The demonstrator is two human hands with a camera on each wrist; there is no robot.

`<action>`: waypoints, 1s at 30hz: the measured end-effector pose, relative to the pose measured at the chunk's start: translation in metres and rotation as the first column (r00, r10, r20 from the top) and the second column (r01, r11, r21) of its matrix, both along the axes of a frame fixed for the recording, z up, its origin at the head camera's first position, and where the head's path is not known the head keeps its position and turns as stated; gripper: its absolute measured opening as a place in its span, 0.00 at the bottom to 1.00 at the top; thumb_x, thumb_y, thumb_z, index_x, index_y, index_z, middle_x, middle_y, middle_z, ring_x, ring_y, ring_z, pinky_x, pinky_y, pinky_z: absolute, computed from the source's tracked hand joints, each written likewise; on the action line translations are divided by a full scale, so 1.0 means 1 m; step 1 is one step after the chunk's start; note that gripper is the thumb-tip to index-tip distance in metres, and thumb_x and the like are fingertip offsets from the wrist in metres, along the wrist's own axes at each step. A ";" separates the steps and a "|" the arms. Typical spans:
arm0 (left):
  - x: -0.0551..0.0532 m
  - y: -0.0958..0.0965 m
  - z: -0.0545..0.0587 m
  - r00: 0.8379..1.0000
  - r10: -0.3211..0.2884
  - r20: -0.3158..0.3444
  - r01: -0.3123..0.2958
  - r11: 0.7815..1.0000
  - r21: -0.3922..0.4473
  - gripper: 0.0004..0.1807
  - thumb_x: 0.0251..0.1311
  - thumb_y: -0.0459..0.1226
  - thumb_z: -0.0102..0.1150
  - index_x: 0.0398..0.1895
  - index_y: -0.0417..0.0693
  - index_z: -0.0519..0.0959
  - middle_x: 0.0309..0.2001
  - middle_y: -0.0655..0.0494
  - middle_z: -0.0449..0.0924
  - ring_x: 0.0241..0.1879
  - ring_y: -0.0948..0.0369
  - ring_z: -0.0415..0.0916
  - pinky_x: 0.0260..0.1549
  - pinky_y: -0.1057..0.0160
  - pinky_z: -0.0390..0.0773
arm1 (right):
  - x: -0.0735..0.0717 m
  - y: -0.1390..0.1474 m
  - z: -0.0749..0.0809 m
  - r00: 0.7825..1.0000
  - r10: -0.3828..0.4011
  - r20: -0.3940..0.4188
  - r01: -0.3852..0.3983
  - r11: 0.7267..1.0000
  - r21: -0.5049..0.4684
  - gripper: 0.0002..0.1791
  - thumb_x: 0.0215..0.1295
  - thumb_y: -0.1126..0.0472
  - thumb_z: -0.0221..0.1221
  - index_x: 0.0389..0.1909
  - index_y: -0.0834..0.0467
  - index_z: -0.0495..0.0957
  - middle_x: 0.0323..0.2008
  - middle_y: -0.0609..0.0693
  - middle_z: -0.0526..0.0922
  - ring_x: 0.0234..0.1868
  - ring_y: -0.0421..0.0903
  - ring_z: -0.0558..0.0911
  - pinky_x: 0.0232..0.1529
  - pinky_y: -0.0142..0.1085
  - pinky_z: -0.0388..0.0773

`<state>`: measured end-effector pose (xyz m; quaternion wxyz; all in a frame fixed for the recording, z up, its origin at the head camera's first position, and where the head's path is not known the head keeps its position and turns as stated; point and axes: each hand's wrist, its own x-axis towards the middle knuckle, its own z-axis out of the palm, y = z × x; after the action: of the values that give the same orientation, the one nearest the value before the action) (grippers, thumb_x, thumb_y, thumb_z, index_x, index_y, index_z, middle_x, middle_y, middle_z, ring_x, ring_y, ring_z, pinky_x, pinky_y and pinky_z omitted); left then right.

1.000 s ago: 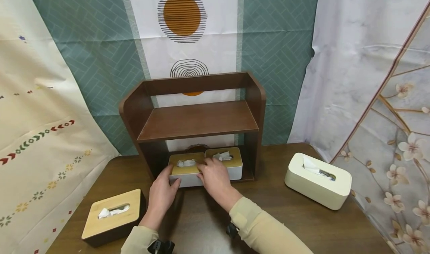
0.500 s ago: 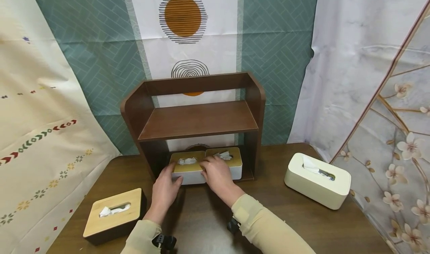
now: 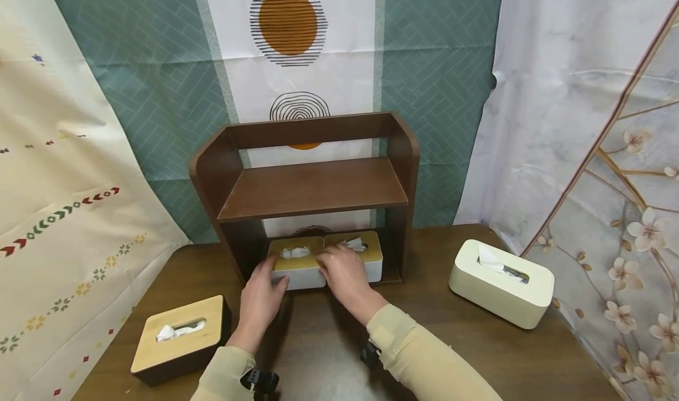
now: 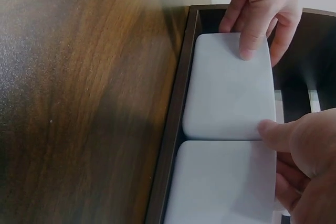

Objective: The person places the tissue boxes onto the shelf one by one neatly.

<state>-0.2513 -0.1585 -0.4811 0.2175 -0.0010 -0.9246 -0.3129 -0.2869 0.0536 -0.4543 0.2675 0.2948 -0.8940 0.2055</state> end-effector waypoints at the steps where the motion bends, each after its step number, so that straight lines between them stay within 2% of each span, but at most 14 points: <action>1: 0.000 0.000 0.000 1.000 0.001 -0.002 -0.001 1.000 -0.001 0.33 0.68 0.33 0.76 0.74 0.38 0.76 0.70 0.29 0.77 0.62 0.32 0.82 0.59 0.31 0.82 | 0.000 0.000 0.000 1.000 -0.004 -0.005 0.004 1.000 0.003 0.15 0.63 0.63 0.80 0.51 0.54 0.94 0.51 0.49 0.93 0.53 0.54 0.89 0.55 0.52 0.87; 10: -0.002 0.000 0.002 1.000 0.003 -0.004 -0.003 1.000 -0.007 0.33 0.68 0.34 0.77 0.74 0.38 0.76 0.70 0.29 0.76 0.62 0.31 0.81 0.58 0.30 0.82 | -0.001 -0.003 0.000 0.999 -0.037 -0.019 0.037 0.999 0.016 0.14 0.63 0.61 0.80 0.49 0.52 0.94 0.50 0.46 0.93 0.50 0.52 0.89 0.50 0.49 0.88; 16: -0.002 0.000 0.003 1.000 -0.002 -0.009 0.002 1.000 0.000 0.33 0.68 0.33 0.77 0.74 0.38 0.76 0.70 0.29 0.76 0.61 0.31 0.82 0.57 0.30 0.82 | 0.000 -0.003 0.000 0.999 -0.041 -0.029 0.041 0.999 0.027 0.14 0.63 0.62 0.81 0.49 0.53 0.94 0.49 0.46 0.92 0.50 0.52 0.89 0.50 0.49 0.88; 20: -0.001 0.000 0.003 1.000 -0.005 -0.023 0.004 1.000 -0.015 0.34 0.67 0.33 0.78 0.74 0.37 0.75 0.70 0.25 0.74 0.61 0.29 0.81 0.55 0.29 0.82 | -0.001 -0.002 0.000 0.998 -0.028 -0.052 0.030 0.998 0.048 0.14 0.63 0.62 0.81 0.49 0.55 0.93 0.50 0.49 0.92 0.51 0.54 0.89 0.53 0.50 0.87; 25: 0.004 -0.002 0.003 1.000 -0.009 -0.027 0.008 0.999 -0.034 0.37 0.68 0.35 0.77 0.77 0.38 0.73 0.75 0.24 0.69 0.65 0.29 0.78 0.56 0.29 0.81 | 0.003 -0.002 -0.002 0.997 -0.004 -0.074 0.008 0.998 0.065 0.17 0.65 0.61 0.80 0.53 0.58 0.91 0.54 0.54 0.89 0.54 0.58 0.87 0.60 0.54 0.84; 30: 0.017 -0.003 0.009 0.999 -0.025 -0.040 0.024 0.999 -0.047 0.38 0.68 0.35 0.77 0.78 0.38 0.72 0.76 0.25 0.69 0.67 0.30 0.77 0.58 0.30 0.81 | 0.010 -0.005 -0.001 0.992 0.014 -0.124 -0.004 0.997 0.080 0.22 0.64 0.61 0.81 0.57 0.60 0.88 0.58 0.56 0.88 0.59 0.58 0.85 0.65 0.53 0.81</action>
<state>-0.2345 -0.1612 -0.4724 0.2321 -0.0237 -0.9270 -0.2938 -0.2772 0.0489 -0.4554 0.3101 0.3213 -0.8817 0.1523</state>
